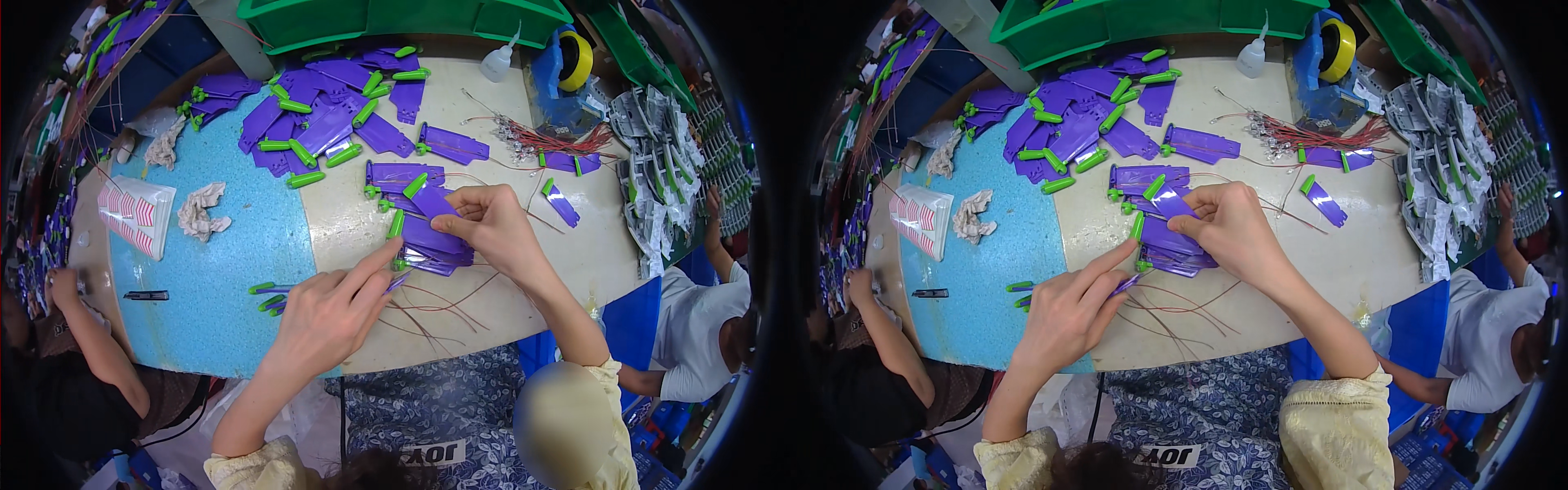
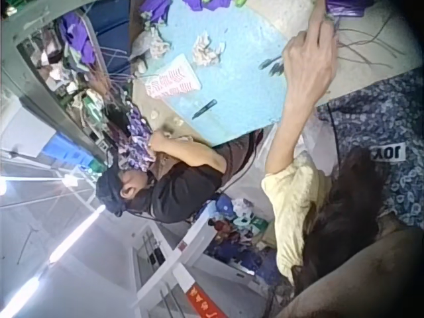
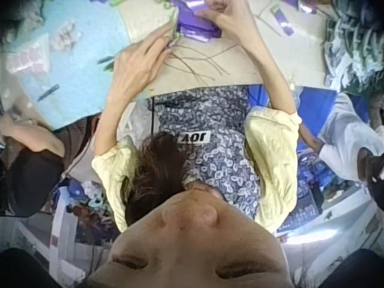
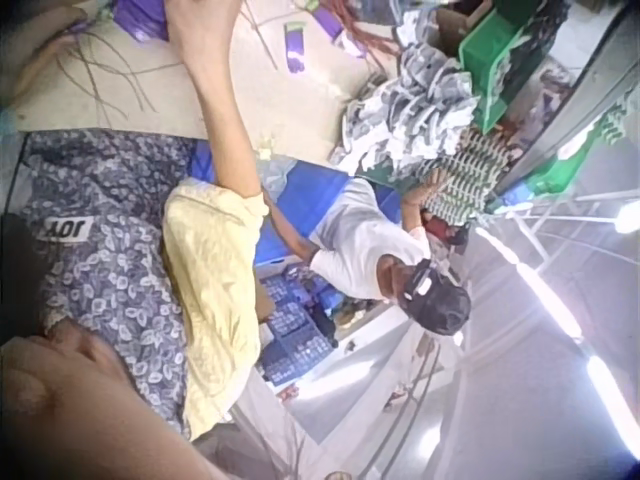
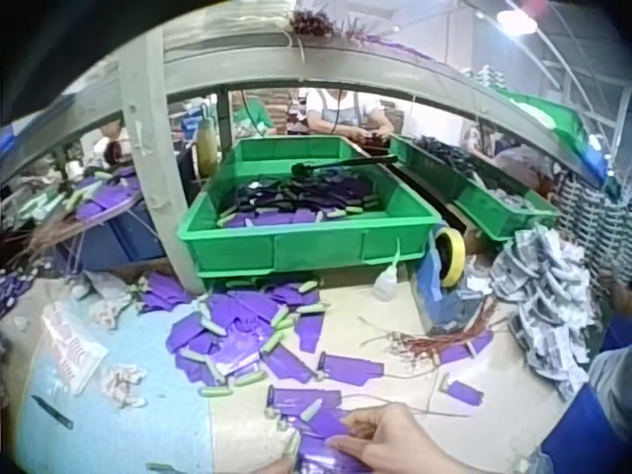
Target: The person assembles small electronic components by inserting red wires into purple plastic housings. They apply glue from a bottle to secure the wires and then attach green plastic clips to the housings. The person works on multiple units sequentially, placing finished items on the table.
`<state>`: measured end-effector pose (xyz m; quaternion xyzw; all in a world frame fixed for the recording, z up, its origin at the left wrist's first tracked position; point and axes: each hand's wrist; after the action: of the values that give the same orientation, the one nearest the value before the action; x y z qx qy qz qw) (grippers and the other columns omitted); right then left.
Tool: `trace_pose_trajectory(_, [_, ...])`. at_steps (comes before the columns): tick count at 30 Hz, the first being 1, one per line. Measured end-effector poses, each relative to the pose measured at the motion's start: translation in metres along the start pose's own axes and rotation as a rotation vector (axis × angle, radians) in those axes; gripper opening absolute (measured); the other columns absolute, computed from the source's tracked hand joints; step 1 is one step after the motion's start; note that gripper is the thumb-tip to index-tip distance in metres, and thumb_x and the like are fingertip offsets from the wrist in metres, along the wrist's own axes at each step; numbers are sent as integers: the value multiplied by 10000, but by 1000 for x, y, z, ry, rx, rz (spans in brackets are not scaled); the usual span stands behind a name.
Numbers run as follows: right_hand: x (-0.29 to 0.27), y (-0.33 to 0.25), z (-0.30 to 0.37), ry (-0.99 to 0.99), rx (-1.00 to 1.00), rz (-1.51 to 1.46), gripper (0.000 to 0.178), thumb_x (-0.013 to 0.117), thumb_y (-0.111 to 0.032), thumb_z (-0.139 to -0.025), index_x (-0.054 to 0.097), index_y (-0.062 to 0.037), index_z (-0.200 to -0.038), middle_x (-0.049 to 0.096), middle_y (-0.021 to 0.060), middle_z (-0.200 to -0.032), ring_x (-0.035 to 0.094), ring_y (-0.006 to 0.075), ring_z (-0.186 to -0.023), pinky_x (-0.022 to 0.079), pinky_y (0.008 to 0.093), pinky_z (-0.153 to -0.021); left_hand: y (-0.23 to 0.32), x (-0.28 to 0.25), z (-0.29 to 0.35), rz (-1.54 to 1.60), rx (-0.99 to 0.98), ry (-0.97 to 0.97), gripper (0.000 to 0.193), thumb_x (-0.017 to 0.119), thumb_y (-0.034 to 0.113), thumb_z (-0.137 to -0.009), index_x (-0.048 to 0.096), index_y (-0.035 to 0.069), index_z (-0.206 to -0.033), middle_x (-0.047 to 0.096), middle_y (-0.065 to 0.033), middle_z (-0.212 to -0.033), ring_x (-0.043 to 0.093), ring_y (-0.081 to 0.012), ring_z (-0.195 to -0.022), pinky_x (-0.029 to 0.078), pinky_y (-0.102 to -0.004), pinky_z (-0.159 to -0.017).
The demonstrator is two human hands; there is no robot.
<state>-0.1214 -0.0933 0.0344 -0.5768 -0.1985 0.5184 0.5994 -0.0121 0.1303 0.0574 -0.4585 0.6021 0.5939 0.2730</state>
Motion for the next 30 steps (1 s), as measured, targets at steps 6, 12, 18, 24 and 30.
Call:
trace_pose_trajectory(6, [-15, -17, 3, 263, -319, 556, 212, 797, -100, -778, 641, 44, -774, 600, 110, -687, 575, 203, -625, 455, 350, -583, -6, 10, -13, -83, -16, -109, 127, 606, 75, -852, 541, 15, -942, 542, -142, -1434, 653, -213, -605, 546, -354, -549])
trace_pose_trajectory(12, [13, -28, 24, 249, -412, 583, 223, 772, -99, -783, 617, 0, -909, 634, 160, -848, 633, 342, -833, 493, 439, -717, -8, 7, -19, 40, -61, -145, 221, 670, 123, -875, 554, 13, -1027, 542, -108, -1434, 683, -281, -683, 537, -390, -572])
trace_pose_trajectory(18, [19, -27, 10, -81, -113, 158, 146, 750, -60, -815, 629, -2, -871, 664, 73, -850, 641, 208, -816, 484, 354, -709, -12, -2, -2, 265, -200, 45, 150, 620, 131, -934, 576, 38, -1044, 690, -172, -1003, 666, -343, -644, 521, -421, -577])
trace_pose_trajectory(24, [12, -39, 26, -402, 210, -553, 131, 781, -31, -815, 653, -38, -840, 693, -11, -863, 616, 47, -826, 475, 215, -768, 5, -25, -15, 757, -351, 52, 268, 639, 163, -941, 574, 41, -1170, 660, -163, -759, 675, -349, -662, 493, -410, -589])
trace_pose_trajectory(30, [9, -39, 38, -327, 129, -335, 160, 818, -23, -768, 658, -10, -762, 679, 3, -758, 598, 39, -717, 466, 212, -663, 11, -16, -21, 735, -286, -11, 312, 698, 210, -907, 598, 45, -1152, 656, -175, -755, 676, -334, -661, 489, -385, -591])
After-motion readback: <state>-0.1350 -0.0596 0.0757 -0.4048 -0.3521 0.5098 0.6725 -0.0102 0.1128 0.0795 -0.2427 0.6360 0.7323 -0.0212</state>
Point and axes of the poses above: each hand's wrist, its own z-axis away from the middle knuckle, its own x-axis out of the palm, y = z × x
